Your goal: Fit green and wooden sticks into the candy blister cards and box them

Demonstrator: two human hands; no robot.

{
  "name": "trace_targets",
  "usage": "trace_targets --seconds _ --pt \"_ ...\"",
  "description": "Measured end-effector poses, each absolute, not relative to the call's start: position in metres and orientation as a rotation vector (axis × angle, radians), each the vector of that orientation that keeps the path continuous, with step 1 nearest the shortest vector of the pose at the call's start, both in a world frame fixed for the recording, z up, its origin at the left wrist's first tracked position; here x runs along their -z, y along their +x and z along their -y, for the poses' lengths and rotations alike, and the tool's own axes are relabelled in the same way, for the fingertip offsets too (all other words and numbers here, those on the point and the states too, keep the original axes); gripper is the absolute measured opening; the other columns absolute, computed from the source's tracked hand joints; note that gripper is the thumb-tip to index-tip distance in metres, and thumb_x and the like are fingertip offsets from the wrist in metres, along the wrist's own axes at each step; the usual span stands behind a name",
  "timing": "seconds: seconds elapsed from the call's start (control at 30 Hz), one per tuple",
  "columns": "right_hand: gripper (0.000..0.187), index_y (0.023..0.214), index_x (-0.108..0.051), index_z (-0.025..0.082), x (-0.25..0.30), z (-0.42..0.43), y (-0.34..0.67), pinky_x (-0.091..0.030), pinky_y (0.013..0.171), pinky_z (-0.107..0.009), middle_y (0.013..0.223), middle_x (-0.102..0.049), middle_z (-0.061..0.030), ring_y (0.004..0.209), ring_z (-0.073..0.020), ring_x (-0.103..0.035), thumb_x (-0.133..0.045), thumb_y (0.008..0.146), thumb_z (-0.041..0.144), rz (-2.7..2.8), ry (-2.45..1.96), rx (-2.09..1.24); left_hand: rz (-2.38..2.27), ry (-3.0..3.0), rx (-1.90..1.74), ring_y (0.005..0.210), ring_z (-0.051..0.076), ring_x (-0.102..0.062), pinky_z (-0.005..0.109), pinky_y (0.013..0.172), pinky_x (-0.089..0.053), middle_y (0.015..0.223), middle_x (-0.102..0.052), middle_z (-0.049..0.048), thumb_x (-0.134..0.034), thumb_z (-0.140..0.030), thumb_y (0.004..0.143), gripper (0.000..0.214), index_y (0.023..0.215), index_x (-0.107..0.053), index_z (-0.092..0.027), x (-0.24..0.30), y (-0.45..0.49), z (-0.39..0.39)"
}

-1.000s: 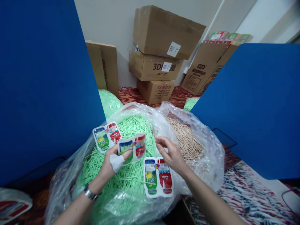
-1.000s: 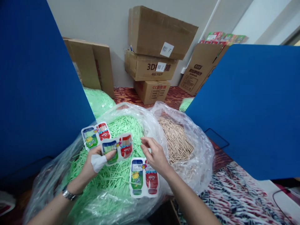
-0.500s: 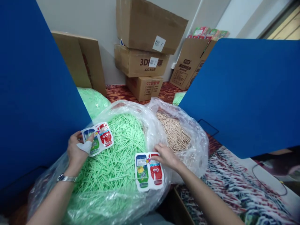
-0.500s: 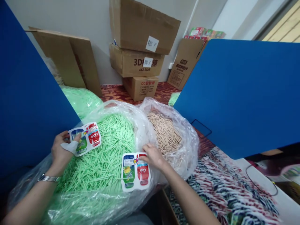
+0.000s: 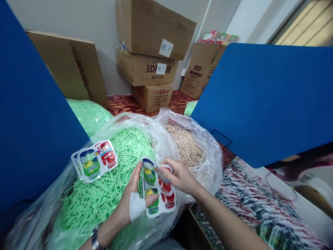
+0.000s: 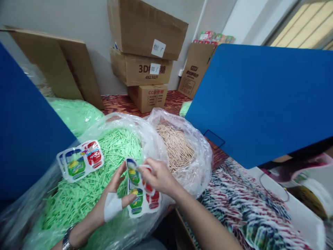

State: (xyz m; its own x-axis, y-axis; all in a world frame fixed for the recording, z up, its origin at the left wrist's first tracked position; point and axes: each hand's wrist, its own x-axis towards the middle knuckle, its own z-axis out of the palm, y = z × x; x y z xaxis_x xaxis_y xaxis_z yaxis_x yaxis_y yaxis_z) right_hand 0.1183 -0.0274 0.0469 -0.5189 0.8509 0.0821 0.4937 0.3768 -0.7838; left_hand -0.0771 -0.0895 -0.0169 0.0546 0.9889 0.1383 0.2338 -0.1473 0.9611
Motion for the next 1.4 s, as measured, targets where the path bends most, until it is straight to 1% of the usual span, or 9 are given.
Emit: trace_targets --seconds 0.1,0.2,0.3,0.5,0.63,0.73,0.9,1.07,1.4 --pt "0.032 0.088 -0.051 0.018 -0.052 0.04 0.106 -0.038 0.058 -0.019 0.076 -0.055 0.0012 0.063 -0.009 -0.049 -0.045 0.09 0.05 1.946 -0.88 -1.483 -1.068 1.264 -1.169 0.125 0.031 -0.047 0.042 0.099 -0.044 0.143 -0.042 0.0143 -0.076 -0.038 0.068 0.097 0.146 -0.02 -0.025 0.016 -0.065 0.08" --pt "0.037 0.088 -0.05 0.018 -0.044 0.039 0.104 -0.039 0.059 -0.02 0.077 -0.052 0.0014 0.064 -0.0085 -0.046 -0.047 0.087 0.055 1.783 -0.753 -1.635 -0.967 1.168 -0.987 0.082 0.025 -0.066 0.033 0.072 -0.054 0.097 -0.07 0.0102 -0.078 -0.04 0.063 0.064 0.118 -0.06 -0.015 0.007 -0.064 0.072" --pt "0.034 0.088 -0.054 0.017 -0.036 0.034 0.111 -0.033 0.051 -0.018 0.066 -0.047 0.0046 0.055 -0.0069 -0.04 -0.048 0.088 0.051 1.807 -0.907 -1.44 -1.048 1.17 -0.891 0.06 0.02 -0.061 0.027 0.058 -0.05 0.065 -0.068 0.0044 -0.076 -0.038 0.065 0.03 0.077 -0.07 -0.012 0.001 -0.066 0.071" --pt "0.026 0.076 -0.063 0.015 -0.037 0.038 0.117 -0.039 0.061 -0.021 0.068 -0.058 -0.001 0.064 -0.0104 -0.053 -0.053 0.089 0.036 2.122 -0.925 -0.734 -1.111 1.162 -0.91 0.051 0.014 -0.051 0.022 0.048 -0.04 0.053 -0.058 -0.0004 -0.078 -0.032 0.062 0.027 0.054 -0.06 -0.013 -0.003 -0.055 0.071" --pt "0.025 0.103 -0.062 0.017 -0.037 0.029 0.14 -0.045 0.073 -0.023 0.091 -0.067 -0.005 0.082 -0.0121 -0.061 -0.042 0.095 0.029 2.237 -0.8 -0.819 -1.161 1.038 -0.946 0.055 0.017 -0.057 0.024 0.052 -0.046 0.057 -0.064 0.0005 -0.081 -0.031 0.055 0.024 0.062 -0.065 -0.014 -0.003 -0.048 0.068" --pt "0.032 0.118 -0.054 0.019 -0.023 0.0 0.177 -0.047 0.079 -0.026 0.104 -0.065 -0.0058 0.093 -0.0136 -0.061 -0.033 0.098 0.03 2.137 -1.187 -0.719 -1.227 0.955 -0.93 0.068 0.026 -0.066 0.032 0.065 -0.054 0.069 -0.073 0.0056 -0.081 -0.035 0.056 0.031 0.076 -0.072 -0.013 -0.001 -0.048 0.067" --pt "0.031 0.113 -0.058 0.013 0.016 -0.058 0.22 -0.041 0.089 -0.031 0.109 -0.062 -0.0137 0.103 -0.0211 -0.056 -0.045 0.092 0.032 2.152 -2.008 -0.226 -1.23 0.951 -0.96 0.069 0.03 -0.069 0.037 0.066 -0.056 0.074 -0.075 0.011 -0.079 -0.042 0.059 0.039 0.082 -0.074 -0.011 0.006 -0.044 0.069" --pt "0.051 0.116 -0.055 0.01 0.035 -0.08 0.209 -0.041 0.09 -0.037 0.116 -0.056 -0.0196 0.108 -0.0282 -0.05 -0.053 0.084 0.048 2.2 -2.159 -0.089 -1.214 0.976 -0.926 0.071 0.031 -0.07 0.038 0.068 -0.056 0.071 -0.075 0.0097 -0.082 -0.044 0.055 0.042 0.08 -0.075 -0.011 0.01 -0.04 0.071" --pt "0.03 0.11 -0.058 0.007 0.044 -0.088 0.192 -0.044 0.085 -0.042 0.111 -0.06 -0.0226 0.106 -0.0288 -0.056 -0.042 0.092 0.024 2.32 -2.272 -0.002 -1.238 0.981 -0.955 0.067 0.028 -0.068 0.035 0.064 -0.056 0.065 -0.073 0.0081 -0.078 -0.049 0.058 0.04 0.071 -0.072 -0.012 0.014 -0.042 0.072"
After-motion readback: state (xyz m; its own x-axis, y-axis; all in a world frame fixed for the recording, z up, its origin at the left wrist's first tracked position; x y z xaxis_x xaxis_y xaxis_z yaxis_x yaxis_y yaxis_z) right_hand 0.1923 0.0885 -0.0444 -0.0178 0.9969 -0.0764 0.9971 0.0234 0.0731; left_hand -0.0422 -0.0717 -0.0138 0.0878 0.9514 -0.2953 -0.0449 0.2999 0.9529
